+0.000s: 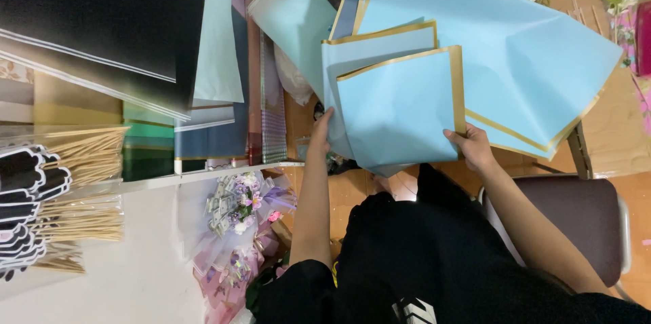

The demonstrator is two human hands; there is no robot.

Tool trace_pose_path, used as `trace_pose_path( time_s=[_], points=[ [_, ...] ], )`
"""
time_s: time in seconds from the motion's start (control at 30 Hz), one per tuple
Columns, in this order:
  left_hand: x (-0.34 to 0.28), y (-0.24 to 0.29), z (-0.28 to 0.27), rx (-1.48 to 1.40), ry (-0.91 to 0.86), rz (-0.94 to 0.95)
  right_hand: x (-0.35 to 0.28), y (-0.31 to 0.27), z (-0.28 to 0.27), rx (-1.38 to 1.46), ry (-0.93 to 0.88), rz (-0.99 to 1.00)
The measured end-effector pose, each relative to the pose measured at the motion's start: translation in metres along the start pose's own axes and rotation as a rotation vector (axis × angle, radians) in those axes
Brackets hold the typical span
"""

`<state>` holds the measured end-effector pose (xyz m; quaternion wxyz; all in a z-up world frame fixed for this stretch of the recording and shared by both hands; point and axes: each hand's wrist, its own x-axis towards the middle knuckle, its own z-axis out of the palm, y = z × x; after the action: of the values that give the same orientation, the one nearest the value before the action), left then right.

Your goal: The person arranges artificial flowers and a book into a brown paper bag. They handle light blue wrapping paper, place a book titled 'Lemon Trees Grow' into the bag, and insert several artificial flower stems to create a bouquet-like arrangement.

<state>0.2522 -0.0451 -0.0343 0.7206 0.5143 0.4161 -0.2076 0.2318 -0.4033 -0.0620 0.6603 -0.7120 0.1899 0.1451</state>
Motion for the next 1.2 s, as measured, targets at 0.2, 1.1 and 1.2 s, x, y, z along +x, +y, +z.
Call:
trace_pose_path(
  time_s=[0.2, 1.1, 1.2],
  points=[
    [0.0, -0.005, -0.002, 0.022, -0.007, 0.035, 0.01, 0.026, -0.029, -0.031, 0.058, -0.027],
    [-0.002, -0.023, -0.091, -0.041, 0.239, 0.384, 0.013, 0.011, -0.227, -0.174, 0.31, -0.114],
    [0.0, -0.025, -0.092, -0.052, 0.248, 0.368, 0.014, 0.019, -0.227, -0.168, 0.325, -0.1]
  ],
)
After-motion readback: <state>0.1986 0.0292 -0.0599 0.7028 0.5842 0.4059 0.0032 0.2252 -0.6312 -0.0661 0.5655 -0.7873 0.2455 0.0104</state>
